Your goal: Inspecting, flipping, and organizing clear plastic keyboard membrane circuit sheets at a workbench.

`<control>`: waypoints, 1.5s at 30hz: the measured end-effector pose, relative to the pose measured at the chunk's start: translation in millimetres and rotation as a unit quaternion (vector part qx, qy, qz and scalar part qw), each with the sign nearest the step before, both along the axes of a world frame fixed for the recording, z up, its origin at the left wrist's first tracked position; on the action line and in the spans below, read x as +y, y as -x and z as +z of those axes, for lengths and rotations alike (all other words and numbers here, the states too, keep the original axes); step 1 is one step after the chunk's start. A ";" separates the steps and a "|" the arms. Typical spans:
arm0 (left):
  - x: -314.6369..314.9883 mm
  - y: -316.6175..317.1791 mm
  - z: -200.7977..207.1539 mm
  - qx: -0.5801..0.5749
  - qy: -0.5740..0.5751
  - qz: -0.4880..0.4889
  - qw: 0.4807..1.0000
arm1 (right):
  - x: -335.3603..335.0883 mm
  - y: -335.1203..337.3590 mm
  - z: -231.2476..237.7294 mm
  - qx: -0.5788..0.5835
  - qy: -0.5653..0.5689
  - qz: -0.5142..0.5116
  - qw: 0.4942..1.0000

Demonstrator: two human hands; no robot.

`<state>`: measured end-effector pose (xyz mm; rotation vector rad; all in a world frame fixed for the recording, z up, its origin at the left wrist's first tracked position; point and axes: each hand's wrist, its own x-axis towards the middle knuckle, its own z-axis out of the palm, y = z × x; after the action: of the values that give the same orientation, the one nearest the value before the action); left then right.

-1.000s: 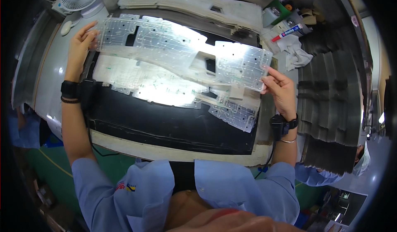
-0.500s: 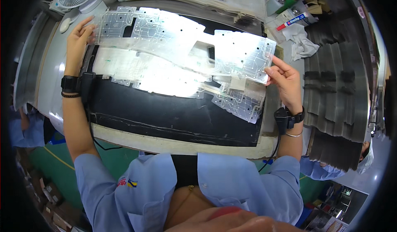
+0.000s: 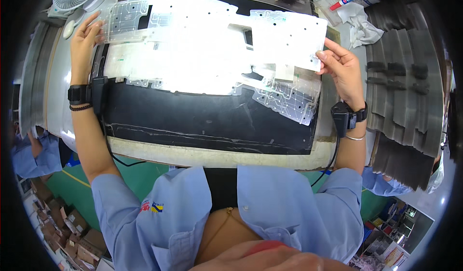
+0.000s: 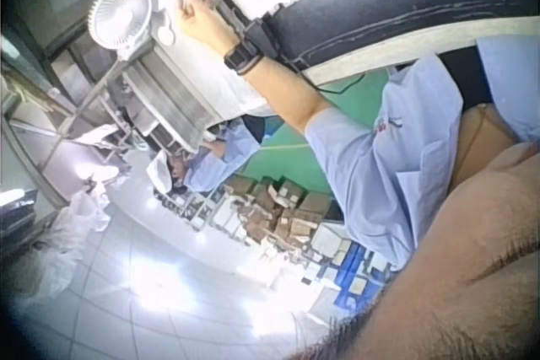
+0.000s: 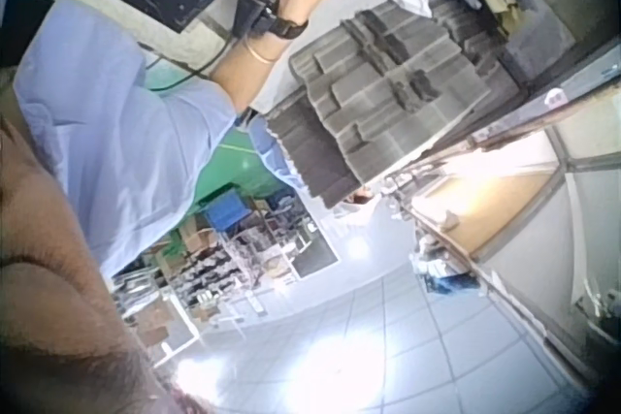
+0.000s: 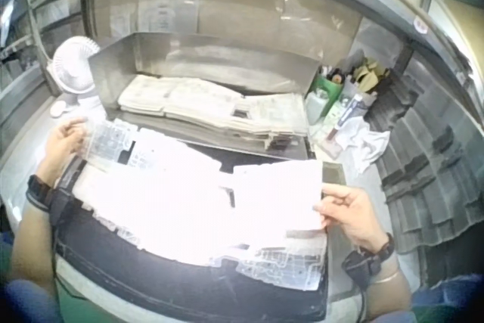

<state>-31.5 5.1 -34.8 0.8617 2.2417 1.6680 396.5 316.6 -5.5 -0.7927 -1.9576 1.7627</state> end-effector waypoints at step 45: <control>10.9 -48.6 20.2 0.096 0.128 -0.172 0.972 | 14.6 3.1 3.9 -0.033 -0.023 0.107 0.994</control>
<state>17.1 16.0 -14.7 1.2991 2.2005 1.1573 393.3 331.2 -1.6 -0.6542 -2.1884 1.8226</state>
